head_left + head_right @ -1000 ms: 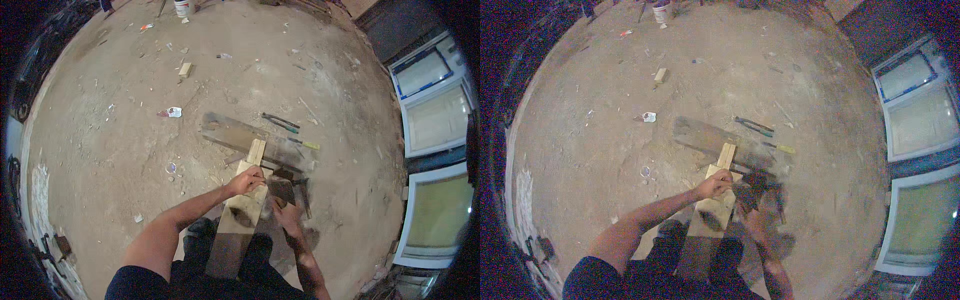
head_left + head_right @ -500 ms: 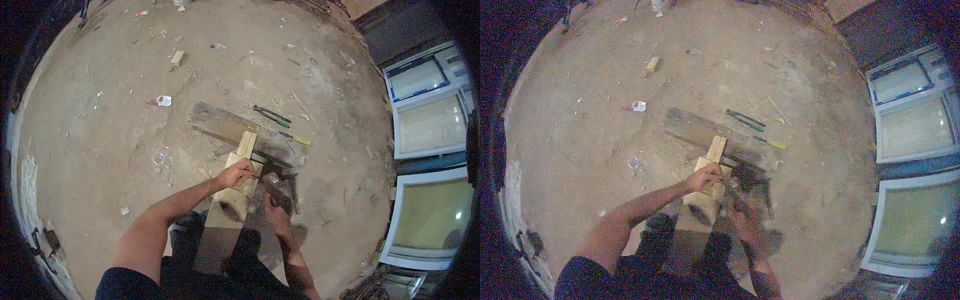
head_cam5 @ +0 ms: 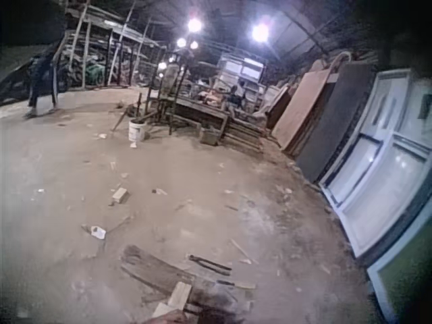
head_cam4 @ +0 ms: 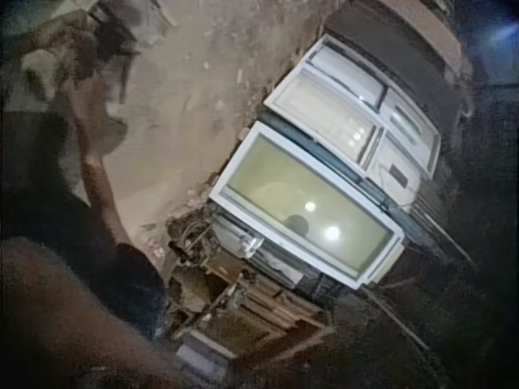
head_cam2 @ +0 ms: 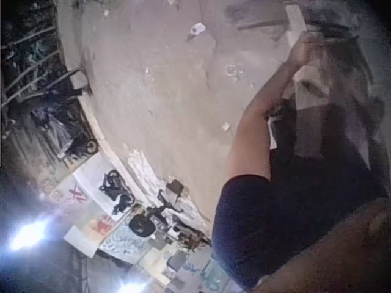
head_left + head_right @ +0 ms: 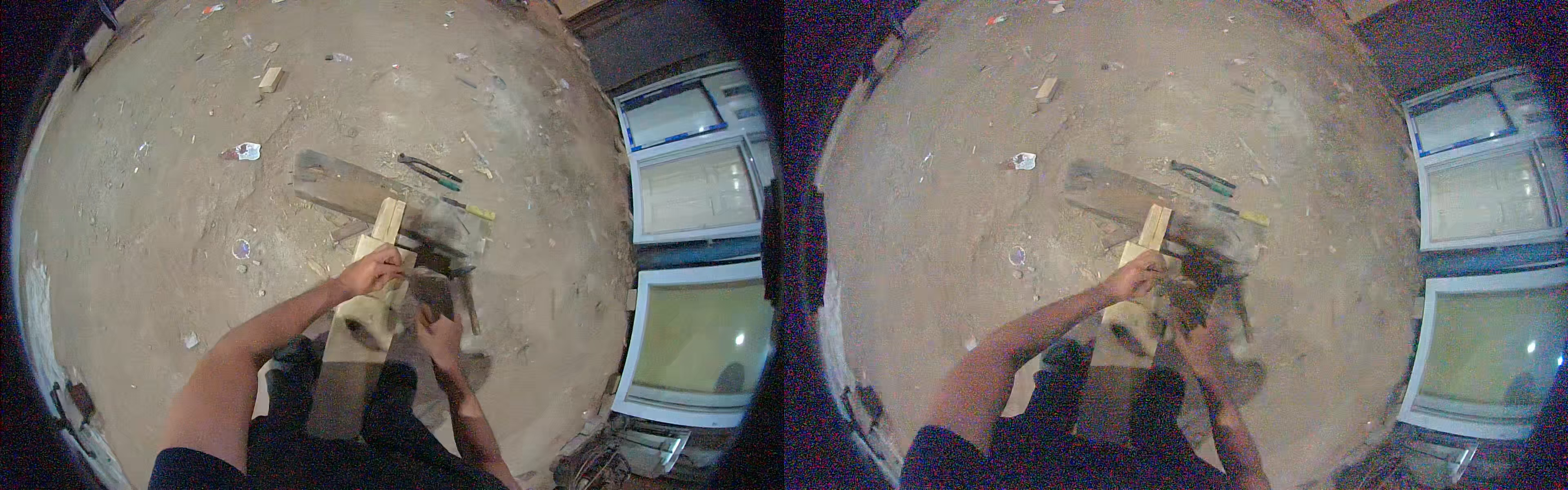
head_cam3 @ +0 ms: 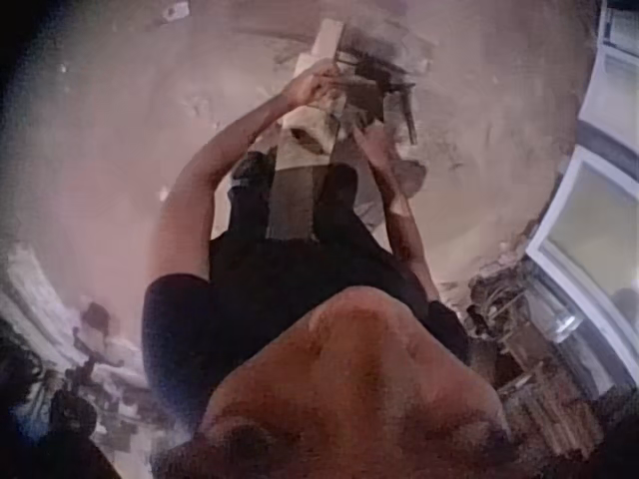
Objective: The person shapes a piece of wood by striking it with the back of an axe to drive a nail into it.
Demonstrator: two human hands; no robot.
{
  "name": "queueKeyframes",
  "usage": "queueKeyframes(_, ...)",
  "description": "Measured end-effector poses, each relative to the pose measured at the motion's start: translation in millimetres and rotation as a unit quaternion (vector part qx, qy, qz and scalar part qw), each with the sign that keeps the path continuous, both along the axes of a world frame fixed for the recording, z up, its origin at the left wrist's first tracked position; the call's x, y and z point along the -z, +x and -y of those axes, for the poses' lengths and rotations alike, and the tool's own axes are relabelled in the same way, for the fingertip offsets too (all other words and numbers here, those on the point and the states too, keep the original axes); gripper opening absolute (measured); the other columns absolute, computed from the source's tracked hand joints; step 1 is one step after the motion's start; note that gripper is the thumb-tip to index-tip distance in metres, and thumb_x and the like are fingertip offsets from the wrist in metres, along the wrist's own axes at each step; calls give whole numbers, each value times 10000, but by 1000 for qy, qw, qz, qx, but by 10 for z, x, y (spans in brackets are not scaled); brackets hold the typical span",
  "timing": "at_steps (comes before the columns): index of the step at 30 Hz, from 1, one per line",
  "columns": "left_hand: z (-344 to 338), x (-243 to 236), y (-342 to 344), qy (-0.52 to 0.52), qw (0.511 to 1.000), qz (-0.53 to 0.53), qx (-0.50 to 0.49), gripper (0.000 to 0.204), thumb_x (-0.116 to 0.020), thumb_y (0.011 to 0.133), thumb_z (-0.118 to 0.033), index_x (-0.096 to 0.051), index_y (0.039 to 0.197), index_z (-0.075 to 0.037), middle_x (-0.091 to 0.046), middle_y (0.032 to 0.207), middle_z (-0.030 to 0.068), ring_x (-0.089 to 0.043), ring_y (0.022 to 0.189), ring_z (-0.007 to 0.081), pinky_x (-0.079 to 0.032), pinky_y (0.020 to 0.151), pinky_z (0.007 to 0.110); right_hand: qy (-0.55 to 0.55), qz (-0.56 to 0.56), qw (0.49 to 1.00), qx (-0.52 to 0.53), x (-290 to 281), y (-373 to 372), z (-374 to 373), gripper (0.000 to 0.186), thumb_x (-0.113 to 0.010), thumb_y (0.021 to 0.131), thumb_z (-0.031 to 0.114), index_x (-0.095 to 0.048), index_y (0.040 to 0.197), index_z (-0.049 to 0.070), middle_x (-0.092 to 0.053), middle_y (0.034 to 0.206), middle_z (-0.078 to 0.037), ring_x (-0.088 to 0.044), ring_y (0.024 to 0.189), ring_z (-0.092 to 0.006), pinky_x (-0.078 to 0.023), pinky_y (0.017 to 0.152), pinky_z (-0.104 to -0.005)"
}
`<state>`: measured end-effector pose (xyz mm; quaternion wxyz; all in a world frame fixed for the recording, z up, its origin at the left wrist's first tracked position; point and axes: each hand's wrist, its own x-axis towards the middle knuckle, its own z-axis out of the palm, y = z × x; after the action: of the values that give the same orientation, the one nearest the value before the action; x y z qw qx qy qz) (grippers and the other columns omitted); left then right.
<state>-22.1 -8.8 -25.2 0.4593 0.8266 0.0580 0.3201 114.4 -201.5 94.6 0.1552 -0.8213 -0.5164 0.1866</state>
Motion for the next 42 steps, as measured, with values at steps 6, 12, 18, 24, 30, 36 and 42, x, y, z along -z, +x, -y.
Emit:
queueKeyframes(6,-4,-31,67,22,999,24,1,248,-676,787,6,-693,1033,20,-555,990,126,-554,1004,307,-474,887,397,-60,66,993,81,281,65,113,524,-565,948,535,-719,1058,46,-709,901,-221,-689,912,-395,-531,816,-459)
queueKeyframes(12,-11,-73,-28,22,1000,-2,-1,307,-662,761,7,-689,1066,16,-565,1029,136,-549,1037,314,-472,914,403,-103,-116,986,64,-178,15,-60,436,-562,977,440,-688,1195,84,-669,1208,-193,-612,1135,-383,-440,1007,-497)
queueKeyframes(18,-1,46,36,22,1000,6,10,354,-637,685,29,-700,1029,-29,-585,1104,163,-546,1115,383,-446,987,469,-146,-124,969,156,112,62,336,609,-352,1015,594,-557,1383,154,-662,1213,-216,-628,1121,-423,-505,937,-445)
queueKeyframes(24,4,-168,17,20,1000,17,-9,203,-705,812,-36,-683,1008,10,-588,1016,124,-578,1012,311,-493,889,388,-38,-37,998,39,394,18,110,526,-518,980,504,-668,1194,48,-700,1095,-213,-655,1026,-427,-500,931,-450)
queueKeyframes(30,41,-213,41,11,1000,7,-13,200,-685,828,-26,-685,1025,9,-582,999,127,-579,990,307,-493,873,395,42,272,953,-123,278,23,228,353,-693,911,356,-701,1112,66,-714,936,-192,-690,913,-337,-511,857,-471)
queueKeyframes(36,23,-193,-9,30,999,7,-32,159,-685,857,-30,-681,1008,21,-584,1010,124,-579,994,286,-497,848,371,196,108,973,-57,298,-53,166,244,-748,869,273,-727,1026,87,-709,866,-133,-680,790,-305,-510,689,-464)
queueKeyframes(42,55,-213,70,-33,999,-15,-6,193,-700,829,21,-684,1021,23,-584,1015,117,-575,999,283,-504,836,374,227,208,951,-27,544,-5,201,176,-760,854,241,-739,916,78,-695,754,-135,-683,732,-289,-512,644,-425)
